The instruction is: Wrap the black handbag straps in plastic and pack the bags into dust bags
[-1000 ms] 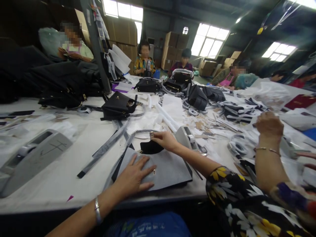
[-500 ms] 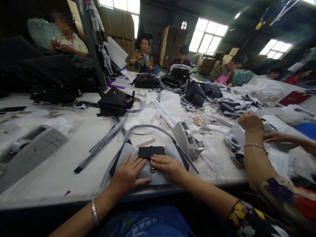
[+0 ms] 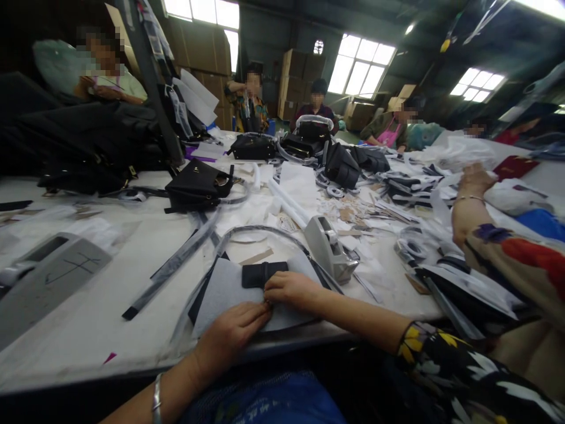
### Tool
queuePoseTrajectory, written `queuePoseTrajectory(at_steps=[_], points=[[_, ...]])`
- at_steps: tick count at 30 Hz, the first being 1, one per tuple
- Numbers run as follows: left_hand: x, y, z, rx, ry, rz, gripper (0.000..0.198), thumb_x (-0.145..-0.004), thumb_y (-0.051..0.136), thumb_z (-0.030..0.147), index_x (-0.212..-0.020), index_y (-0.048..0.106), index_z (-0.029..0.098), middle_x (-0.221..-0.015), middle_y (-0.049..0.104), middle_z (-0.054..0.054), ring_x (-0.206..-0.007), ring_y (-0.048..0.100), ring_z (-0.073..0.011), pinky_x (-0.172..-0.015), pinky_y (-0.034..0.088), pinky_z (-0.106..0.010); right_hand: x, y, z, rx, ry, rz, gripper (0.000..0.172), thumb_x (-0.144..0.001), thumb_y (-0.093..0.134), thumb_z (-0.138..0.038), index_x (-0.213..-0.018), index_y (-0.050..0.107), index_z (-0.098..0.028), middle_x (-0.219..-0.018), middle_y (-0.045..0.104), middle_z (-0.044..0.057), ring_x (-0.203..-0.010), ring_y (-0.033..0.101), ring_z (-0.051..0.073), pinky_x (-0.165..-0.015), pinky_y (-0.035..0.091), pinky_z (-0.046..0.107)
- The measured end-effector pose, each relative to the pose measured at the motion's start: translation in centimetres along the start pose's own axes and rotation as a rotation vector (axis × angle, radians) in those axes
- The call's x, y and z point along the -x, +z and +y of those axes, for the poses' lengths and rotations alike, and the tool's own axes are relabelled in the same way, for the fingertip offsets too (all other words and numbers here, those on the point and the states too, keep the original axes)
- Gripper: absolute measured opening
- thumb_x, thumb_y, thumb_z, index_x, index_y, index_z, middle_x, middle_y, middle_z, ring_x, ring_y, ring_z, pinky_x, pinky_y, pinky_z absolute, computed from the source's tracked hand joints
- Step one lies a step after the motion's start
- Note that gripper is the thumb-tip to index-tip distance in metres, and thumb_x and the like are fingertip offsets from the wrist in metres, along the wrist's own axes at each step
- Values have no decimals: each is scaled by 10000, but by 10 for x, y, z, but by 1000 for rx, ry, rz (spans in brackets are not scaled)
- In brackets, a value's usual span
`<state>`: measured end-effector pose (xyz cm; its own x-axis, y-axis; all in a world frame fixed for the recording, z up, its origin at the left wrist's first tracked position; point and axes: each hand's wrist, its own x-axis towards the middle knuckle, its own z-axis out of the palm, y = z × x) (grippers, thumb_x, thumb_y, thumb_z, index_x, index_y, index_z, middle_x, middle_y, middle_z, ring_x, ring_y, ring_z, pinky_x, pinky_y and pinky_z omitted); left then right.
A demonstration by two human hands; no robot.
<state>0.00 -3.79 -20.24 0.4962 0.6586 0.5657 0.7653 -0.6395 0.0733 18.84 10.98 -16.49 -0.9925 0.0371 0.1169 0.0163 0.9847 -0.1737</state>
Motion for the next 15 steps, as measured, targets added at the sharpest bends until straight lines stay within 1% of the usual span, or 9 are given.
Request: queuePoseTrajectory(at_steps=[2, 4, 6, 8, 10, 12, 13, 14, 15], points=[[0, -1, -1, -16, 19, 24, 382, -1021, 321, 137, -1253, 624, 148, -1168, 729, -72, -1057, 690, -160, -940, 575, -283, -9, -9, 8, -6, -58, -86, 104, -966, 597, -192, -1002, 696, -185, -1084, 681, 45, -990, 576, 171, -828, 469, 254], [-1, -1, -2, -31, 28, 41, 387, -1020, 318, 140, -1232, 641, 154, -1170, 731, -67, -1061, 695, -160, -944, 572, -274, -16, -11, 12, -1, -75, -113, 88, -968, 602, -213, -973, 688, -200, -1063, 673, 24, -982, 563, 159, -816, 462, 231], [-1, 0, -2, -43, 29, 48, 388, -1014, 327, 135, -1222, 653, 164, -1181, 730, -60, -1070, 695, -157, -958, 562, -266, -18, -8, 9, 25, -51, -114, 81, -963, 610, -234, -961, 681, -195, -1040, 665, 29, -961, 556, 169, -798, 465, 239], [0, 2, -3, -52, 29, 45, 393, -1010, 333, 137, -1226, 659, 175, -1188, 730, -55, -1070, 697, -153, -968, 552, -259, -17, 0, -1, 71, 34, -104, 98, -955, 604, -235, -954, 667, -161, -995, 655, 65, -899, 555, 192, -749, 472, 270], [2, 4, -5, -72, 42, 36, 411, -1010, 320, 143, -1241, 658, 180, -1191, 730, -48, -1069, 697, -147, -968, 546, -247, -15, 8, -16, 125, 161, -79, 101, -925, 598, -203, -946, 654, -122, -952, 646, 101, -836, 558, 213, -701, 475, 301], [5, 6, -8, -103, 74, 31, 429, -1006, 307, 135, -1257, 652, 178, -1198, 728, -39, -1086, 689, -139, -980, 531, -234, -15, 11, -27, 152, 284, -66, 122, -875, 604, -190, -938, 654, -98, -933, 650, 125, -802, 574, 229, -680, 481, 322], [6, 6, -10, -124, 100, 28, 434, -1005, 304, 132, -1268, 647, 177, -1208, 724, -34, -1103, 681, -134, -991, 518, -224, -15, 9, -29, 137, 325, -68, 140, -857, 609, -194, -940, 662, -95, -938, 659, 131, -801, 590, 233, -680, 485, 323], [7, 6, -11, -148, 132, 30, 437, -1007, 300, 134, -1275, 643, 178, -1219, 720, -27, -1120, 672, -129, -1004, 503, -215, -16, 3, -28, 87, 331, -86, 154, -851, 617, -206, -946, 675, -100, -945, 674, 128, -811, 610, 232, -688, 491, 314], [8, 6, -13, -171, 163, 28, 436, -1014, 297, 145, -1276, 644, 183, -1231, 715, -19, -1136, 664, -127, -1020, 487, -212, -17, -5, -24, -6, 304, -114, 162, -862, 623, -225, -957, 694, -114, -954, 694, 113, -827, 632, 219, -707, 497, 294]])
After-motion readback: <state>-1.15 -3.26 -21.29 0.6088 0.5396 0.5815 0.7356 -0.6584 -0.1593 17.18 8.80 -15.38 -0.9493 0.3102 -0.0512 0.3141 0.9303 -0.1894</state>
